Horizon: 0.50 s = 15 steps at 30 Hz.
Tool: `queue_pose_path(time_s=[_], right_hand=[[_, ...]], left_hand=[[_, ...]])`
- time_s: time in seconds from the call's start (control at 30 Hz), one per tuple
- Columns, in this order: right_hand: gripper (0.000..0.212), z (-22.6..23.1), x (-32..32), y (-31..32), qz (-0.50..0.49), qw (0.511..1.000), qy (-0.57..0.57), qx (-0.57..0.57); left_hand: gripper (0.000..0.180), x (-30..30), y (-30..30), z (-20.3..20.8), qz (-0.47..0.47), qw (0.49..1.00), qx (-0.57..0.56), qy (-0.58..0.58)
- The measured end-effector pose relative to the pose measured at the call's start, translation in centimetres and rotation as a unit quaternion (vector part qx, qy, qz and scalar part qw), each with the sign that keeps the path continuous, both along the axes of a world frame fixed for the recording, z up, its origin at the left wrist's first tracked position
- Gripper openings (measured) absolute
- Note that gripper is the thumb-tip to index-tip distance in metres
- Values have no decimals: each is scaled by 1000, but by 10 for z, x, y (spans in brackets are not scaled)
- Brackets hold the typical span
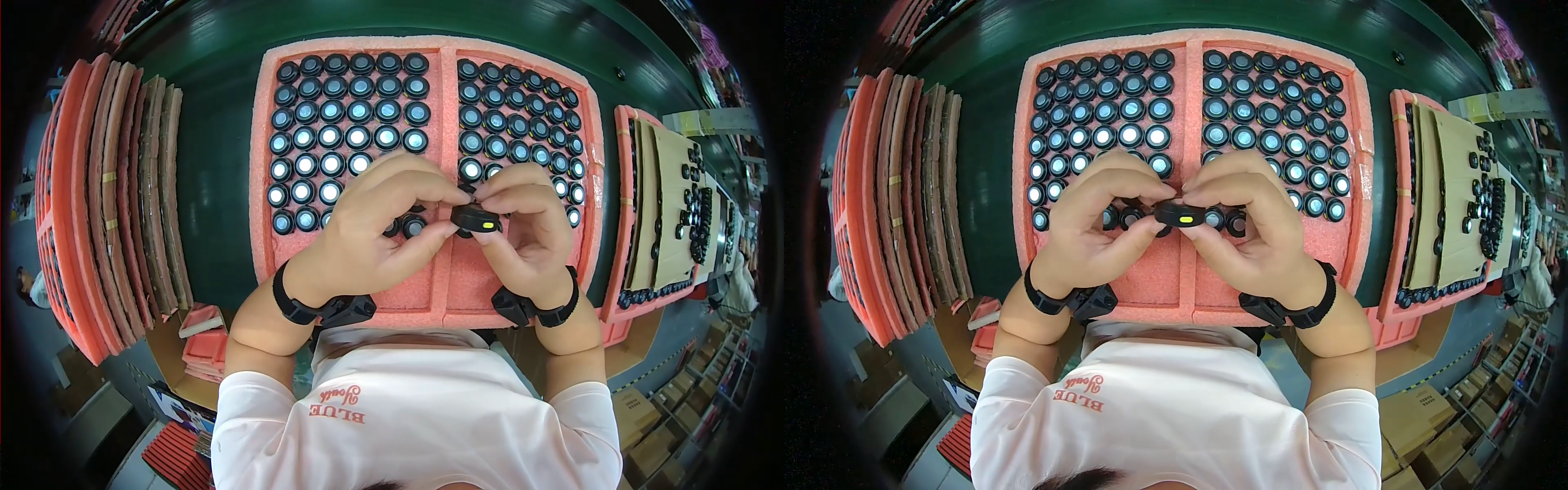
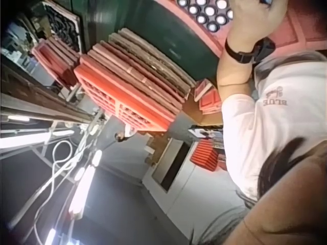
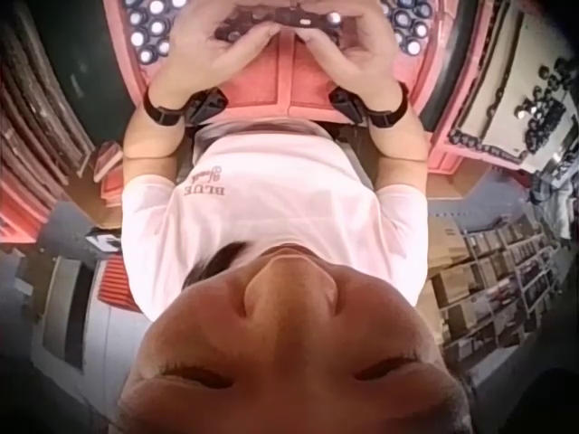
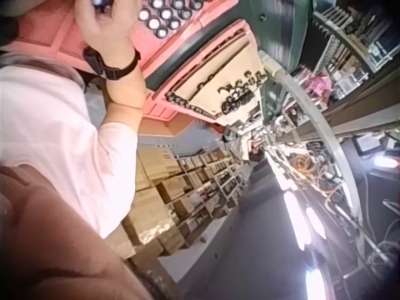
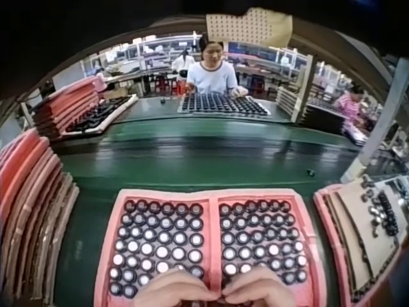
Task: The person picks up two wireless microphones from a tray, turns them over to inspect different sides, and places them back into the tray. This process is repeated for several other pairs of microphones throughout the video.
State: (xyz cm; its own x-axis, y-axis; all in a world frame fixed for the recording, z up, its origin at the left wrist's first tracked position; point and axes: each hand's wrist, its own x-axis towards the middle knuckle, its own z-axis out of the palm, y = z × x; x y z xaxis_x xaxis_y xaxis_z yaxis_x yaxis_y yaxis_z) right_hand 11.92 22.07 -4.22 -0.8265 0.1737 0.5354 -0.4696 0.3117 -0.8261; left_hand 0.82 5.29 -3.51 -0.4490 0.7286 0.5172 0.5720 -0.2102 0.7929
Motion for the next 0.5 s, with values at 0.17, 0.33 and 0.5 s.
queue_pose_path(time_s=[0.17, 0.33, 0.5], right_hand=[[29, -3, 0, 5, -6, 997, 20, 72], [31, 1, 0, 5, 14, 997, 12, 70], [33, 2, 2, 3, 9, 999, -30, 11]], left_hand=[[37, 1, -3, -2, -27, 997, -48, -62], [41, 1, -2, -4, -12, 997, -38, -66], [43, 2, -1, -1, 1, 998, -38, -60]])
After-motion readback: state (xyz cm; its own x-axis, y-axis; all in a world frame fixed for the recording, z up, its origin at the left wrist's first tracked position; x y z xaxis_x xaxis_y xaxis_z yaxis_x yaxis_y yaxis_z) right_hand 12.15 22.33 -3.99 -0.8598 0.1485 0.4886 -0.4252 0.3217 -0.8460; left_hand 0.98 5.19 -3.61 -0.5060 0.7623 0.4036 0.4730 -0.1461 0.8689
